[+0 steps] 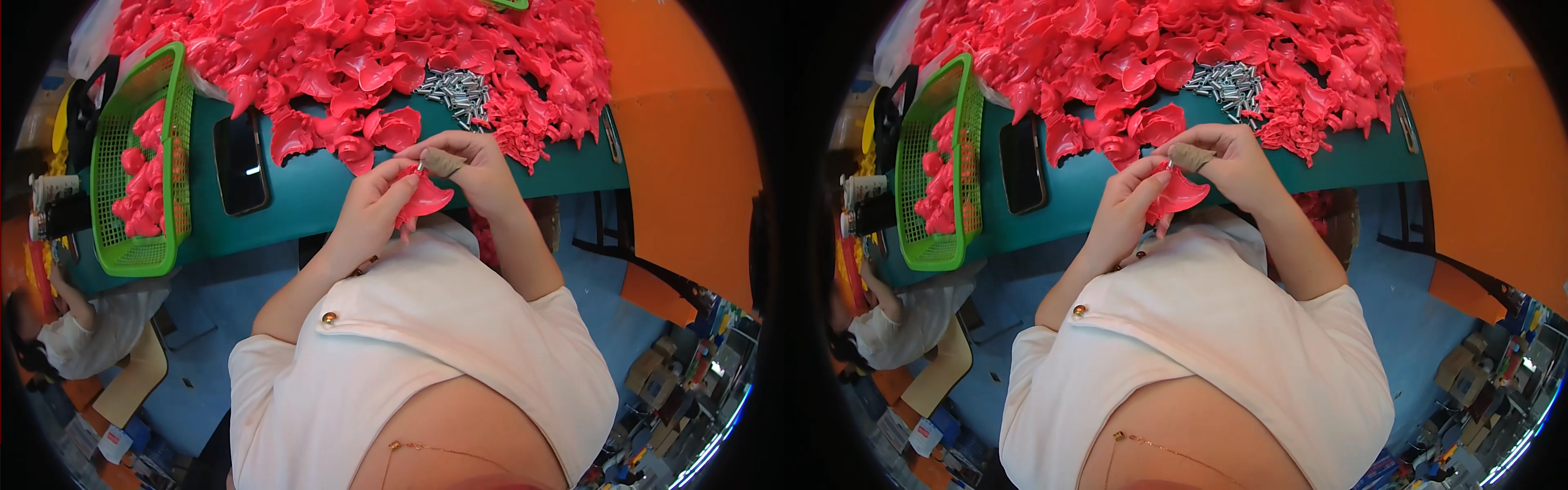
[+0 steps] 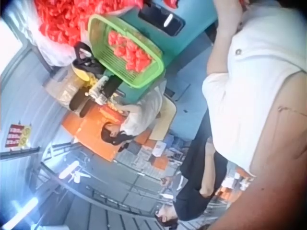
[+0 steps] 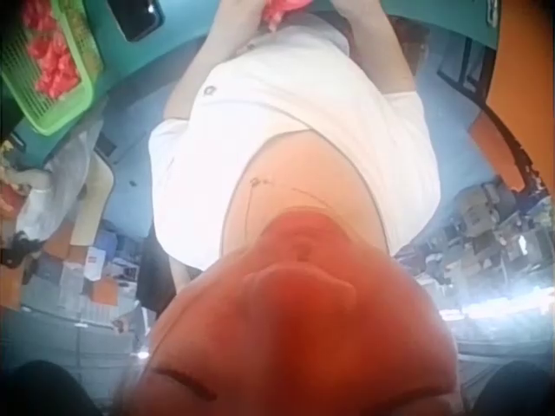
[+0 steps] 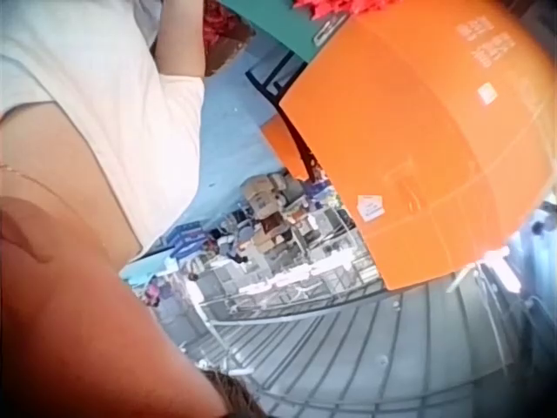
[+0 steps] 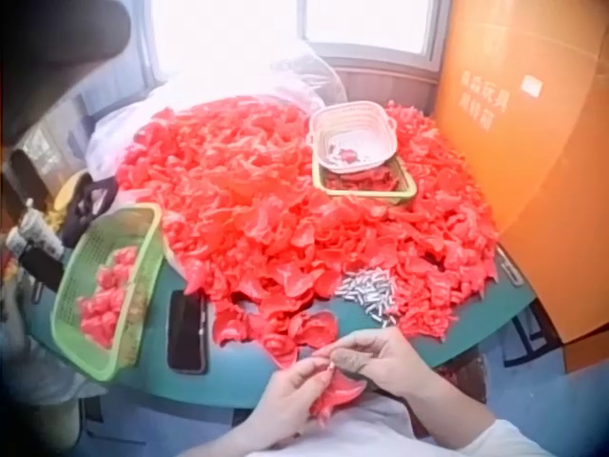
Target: Assembling small pink plastic toy components at a factory workbench.
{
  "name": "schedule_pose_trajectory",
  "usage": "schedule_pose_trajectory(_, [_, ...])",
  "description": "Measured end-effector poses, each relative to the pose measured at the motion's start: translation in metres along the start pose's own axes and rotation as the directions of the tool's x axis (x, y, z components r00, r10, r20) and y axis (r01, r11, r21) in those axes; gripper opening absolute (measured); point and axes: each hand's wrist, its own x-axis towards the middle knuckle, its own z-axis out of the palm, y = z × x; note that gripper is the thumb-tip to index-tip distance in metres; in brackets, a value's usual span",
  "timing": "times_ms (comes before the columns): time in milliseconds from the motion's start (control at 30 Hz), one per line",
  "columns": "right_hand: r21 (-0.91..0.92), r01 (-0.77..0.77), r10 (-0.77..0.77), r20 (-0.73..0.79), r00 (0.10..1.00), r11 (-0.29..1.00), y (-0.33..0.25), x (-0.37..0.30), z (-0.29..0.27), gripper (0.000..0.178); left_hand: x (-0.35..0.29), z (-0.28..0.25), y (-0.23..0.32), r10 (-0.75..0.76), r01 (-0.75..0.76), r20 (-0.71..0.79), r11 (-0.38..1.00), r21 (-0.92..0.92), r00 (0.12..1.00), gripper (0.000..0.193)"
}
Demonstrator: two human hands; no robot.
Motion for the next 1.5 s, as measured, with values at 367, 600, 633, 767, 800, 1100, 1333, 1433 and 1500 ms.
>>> schedule_pose_trajectory(367, [0.026,0.089,-0.076,-0.310,0.948,0.996,0.026,-0.009,0.029,0.017,0.005,0.002,-0.009,0.076,-0.067,-0.060,0.988,0.139,0.995,0.024])
schedule_pose_trajectory(600, [-0.610,0.172,-0.451,-0.340,0.825,0.774,-0.004,-0.003,-0.042,0.017,0.010,-0.005,0.011,-0.027,0.035,0.039,0.977,-0.212,0.999,0.025])
schedule_pose_trajectory(633, [-0.876,0.130,-0.638,-0.230,0.735,0.465,-0.011,-0.002,-0.065,0.015,0.009,-0.008,0.016,-0.015,0.025,0.037,0.958,-0.287,0.999,0.027])
schedule_pose_trajectory(767, [-0.923,0.149,-0.501,-0.053,0.864,0.355,-0.022,-0.001,-0.094,0.015,0.014,-0.011,0.022,-0.039,0.030,-0.018,0.925,-0.379,0.999,0.027])
schedule_pose_trajectory(800, [-0.923,0.149,-0.500,-0.052,0.865,0.355,-0.021,0.000,-0.090,0.015,0.017,-0.012,0.019,-0.033,0.027,-0.012,0.937,-0.348,0.999,0.028])
schedule_pose_trajectory(1100, [-0.943,0.201,-0.497,0.044,0.867,0.267,-0.009,0.014,-0.081,0.007,0.019,-0.010,0.015,-0.076,0.077,0.012,0.962,-0.261,0.997,0.029])
schedule_pose_trajectory(1333, [-0.376,0.283,-0.349,-0.117,0.930,0.882,-0.019,0.009,-0.028,0.012,0.022,-0.009,0.020,-0.083,0.084,0.012,0.978,-0.189,0.996,0.035])
schedule_pose_trajectory(1433, [-0.482,0.355,-0.394,0.023,0.919,0.801,-0.020,0.011,-0.012,0.016,0.021,-0.006,0.019,-0.068,0.056,-0.065,0.984,-0.170,0.996,0.031])
schedule_pose_trajectory(1500, [-0.489,0.333,-0.383,-0.003,0.924,0.806,-0.018,0.011,-0.004,0.019,0.021,-0.008,0.020,-0.068,0.059,-0.049,0.984,-0.170,0.996,0.032])
